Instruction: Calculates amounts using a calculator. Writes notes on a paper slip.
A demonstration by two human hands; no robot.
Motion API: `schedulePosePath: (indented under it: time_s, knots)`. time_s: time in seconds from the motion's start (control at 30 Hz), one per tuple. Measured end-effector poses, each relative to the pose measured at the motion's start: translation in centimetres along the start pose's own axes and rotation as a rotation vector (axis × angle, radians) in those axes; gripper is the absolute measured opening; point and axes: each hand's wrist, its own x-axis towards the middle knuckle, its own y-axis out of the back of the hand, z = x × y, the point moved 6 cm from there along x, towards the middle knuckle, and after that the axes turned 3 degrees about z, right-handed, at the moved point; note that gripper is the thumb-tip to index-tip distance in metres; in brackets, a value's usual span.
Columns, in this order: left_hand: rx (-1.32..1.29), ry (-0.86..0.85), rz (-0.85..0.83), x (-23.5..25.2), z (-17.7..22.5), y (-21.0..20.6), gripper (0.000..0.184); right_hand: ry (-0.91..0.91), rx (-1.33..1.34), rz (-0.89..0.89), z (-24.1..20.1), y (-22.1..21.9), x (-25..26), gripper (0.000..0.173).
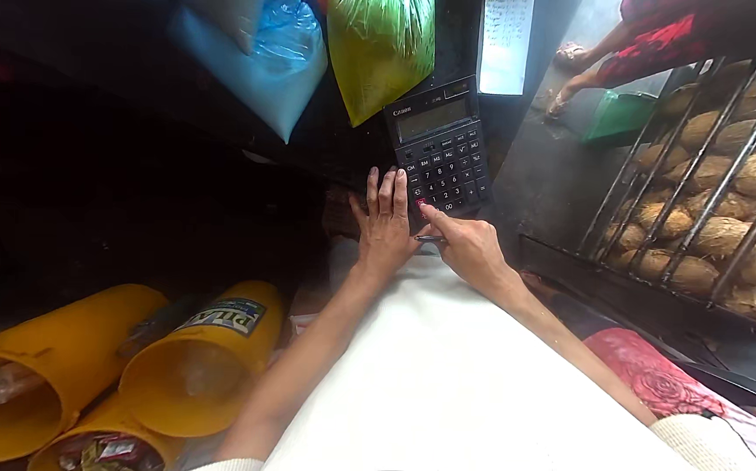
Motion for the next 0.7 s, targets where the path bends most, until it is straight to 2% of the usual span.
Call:
schedulePosePath:
  time_s: [0.17, 0.37, 0.47, 0.57, 0.7]
  knots:
    - [-0.008, 0.004, 0.000, 0.0, 0.1, 0.1, 0.110, -0.006, -0.015, 0.014, 0.1, -0.1, 0.3, 0.046]
    - [-0.001, 0.009, 0.000, -0.1, 0.2, 0.1, 0.106, -0.010, -0.017, 0.028, 0.2, -0.2, 0.4, 0.042]
    - [0.000, 0.009, 0.011, -0.1, 0.2, 0.3, 0.106, -0.043, -0.017, 0.097, 0.7, 0.7, 0.9, 0.040]
    - [0.003, 0.011, 0.002, -0.1, 0.1, 0.2, 0.105, -0.087, -0.061, 0.037, 1.0, 0.6, 1.2, 0.043]
    - [0.005, 0.010, -0.005, -0.1, 0.1, 0.0, 0.105, -0.118, -0.071, 0.088, 2.0, 1.3, -0.1, 0.041]
